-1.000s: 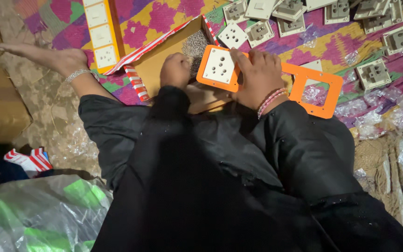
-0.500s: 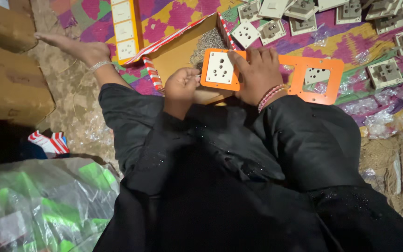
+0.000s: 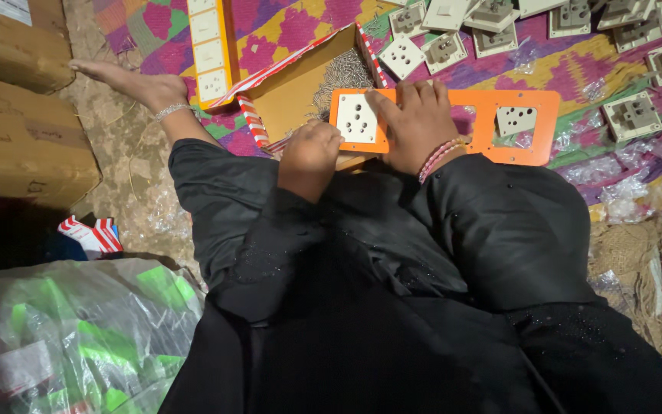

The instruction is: The person sits on a mat and assembles small white electrical socket plates into an orange plastic frame. They pick up a socket plate, insert screws using a screwdriver, and secure the plate into the frame. The person repeats this process with additional plates and screws from nearby boxes.

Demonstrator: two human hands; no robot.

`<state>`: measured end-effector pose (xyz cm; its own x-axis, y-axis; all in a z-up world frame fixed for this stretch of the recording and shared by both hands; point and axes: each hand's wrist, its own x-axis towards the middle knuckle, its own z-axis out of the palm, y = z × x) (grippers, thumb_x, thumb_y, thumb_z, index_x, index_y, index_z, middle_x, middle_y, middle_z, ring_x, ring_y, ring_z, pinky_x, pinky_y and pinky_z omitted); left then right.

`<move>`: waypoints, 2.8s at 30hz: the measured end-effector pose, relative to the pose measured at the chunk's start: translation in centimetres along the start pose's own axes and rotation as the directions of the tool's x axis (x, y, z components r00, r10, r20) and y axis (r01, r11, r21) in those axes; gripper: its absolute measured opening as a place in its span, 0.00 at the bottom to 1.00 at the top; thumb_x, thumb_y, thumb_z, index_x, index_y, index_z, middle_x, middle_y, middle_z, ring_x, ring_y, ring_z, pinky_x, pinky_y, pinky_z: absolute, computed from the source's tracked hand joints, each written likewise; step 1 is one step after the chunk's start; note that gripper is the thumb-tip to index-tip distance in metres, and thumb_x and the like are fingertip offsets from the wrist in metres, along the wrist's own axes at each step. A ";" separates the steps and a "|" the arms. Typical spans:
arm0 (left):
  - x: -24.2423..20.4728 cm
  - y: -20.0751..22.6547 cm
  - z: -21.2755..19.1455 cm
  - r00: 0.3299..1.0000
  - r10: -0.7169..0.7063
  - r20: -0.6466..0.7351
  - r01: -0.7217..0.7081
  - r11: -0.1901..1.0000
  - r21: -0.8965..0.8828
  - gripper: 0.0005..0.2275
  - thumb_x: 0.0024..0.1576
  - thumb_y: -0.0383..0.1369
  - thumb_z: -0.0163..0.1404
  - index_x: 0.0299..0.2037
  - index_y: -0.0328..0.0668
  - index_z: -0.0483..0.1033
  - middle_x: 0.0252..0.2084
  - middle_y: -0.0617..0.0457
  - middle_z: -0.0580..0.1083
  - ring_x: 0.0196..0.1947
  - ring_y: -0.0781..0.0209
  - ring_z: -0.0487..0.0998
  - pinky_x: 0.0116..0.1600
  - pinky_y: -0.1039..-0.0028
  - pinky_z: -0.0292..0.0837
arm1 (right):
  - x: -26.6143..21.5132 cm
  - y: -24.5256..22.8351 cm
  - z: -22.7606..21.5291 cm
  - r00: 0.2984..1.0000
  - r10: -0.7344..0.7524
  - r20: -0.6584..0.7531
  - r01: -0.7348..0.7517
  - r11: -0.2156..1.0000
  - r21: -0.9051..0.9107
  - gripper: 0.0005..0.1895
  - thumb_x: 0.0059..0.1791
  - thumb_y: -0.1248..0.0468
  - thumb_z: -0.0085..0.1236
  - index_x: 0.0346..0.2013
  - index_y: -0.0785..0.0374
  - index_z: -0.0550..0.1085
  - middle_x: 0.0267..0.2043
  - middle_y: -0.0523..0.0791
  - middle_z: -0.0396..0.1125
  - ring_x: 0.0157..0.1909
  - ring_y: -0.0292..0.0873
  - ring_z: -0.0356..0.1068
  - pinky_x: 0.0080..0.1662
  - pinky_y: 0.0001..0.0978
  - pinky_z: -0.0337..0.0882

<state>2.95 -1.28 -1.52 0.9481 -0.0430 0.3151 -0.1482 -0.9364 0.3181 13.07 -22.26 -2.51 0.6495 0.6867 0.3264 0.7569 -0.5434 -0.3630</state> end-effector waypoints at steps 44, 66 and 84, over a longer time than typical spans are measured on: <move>8.0 -14.0 15.4 0.759 -0.200 0.620 0.297 0.953 -0.055 0.17 0.53 0.43 0.55 0.45 0.40 0.81 0.42 0.34 0.77 0.45 0.34 0.78 0.48 0.55 0.73 | 1.5 2.6 -0.5 0.949 0.311 0.046 -0.313 0.947 0.072 0.55 0.30 0.49 0.77 0.68 0.56 0.63 0.55 0.56 0.65 0.58 0.63 0.62 0.59 0.55 0.58; -0.3 -9.7 4.6 0.760 -0.570 0.312 0.488 0.184 -0.853 0.11 0.63 0.25 0.42 0.54 0.31 0.66 0.44 0.44 0.80 0.39 0.62 0.81 0.44 0.76 0.77 | 0.9 0.4 1.0 0.992 0.046 0.120 -0.051 0.998 0.037 0.50 0.33 0.46 0.73 0.64 0.63 0.66 0.57 0.56 0.65 0.61 0.60 0.63 0.65 0.57 0.54; 2.2 0.0 1.9 0.983 -0.168 -0.068 0.153 0.970 -0.188 0.05 0.55 0.30 0.58 0.35 0.35 0.81 0.37 0.43 0.77 0.40 0.42 0.76 0.48 0.57 0.70 | 0.4 -1.3 2.1 0.974 -0.164 0.155 0.149 0.983 0.103 0.52 0.30 0.52 0.74 0.66 0.64 0.65 0.57 0.54 0.64 0.63 0.59 0.60 0.65 0.59 0.53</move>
<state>5.56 -1.99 -2.55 0.9382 0.1389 0.3169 -0.0517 -0.8493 0.5254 12.15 -20.27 -3.76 0.4978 0.8330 0.2417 0.8335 -0.3824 -0.3987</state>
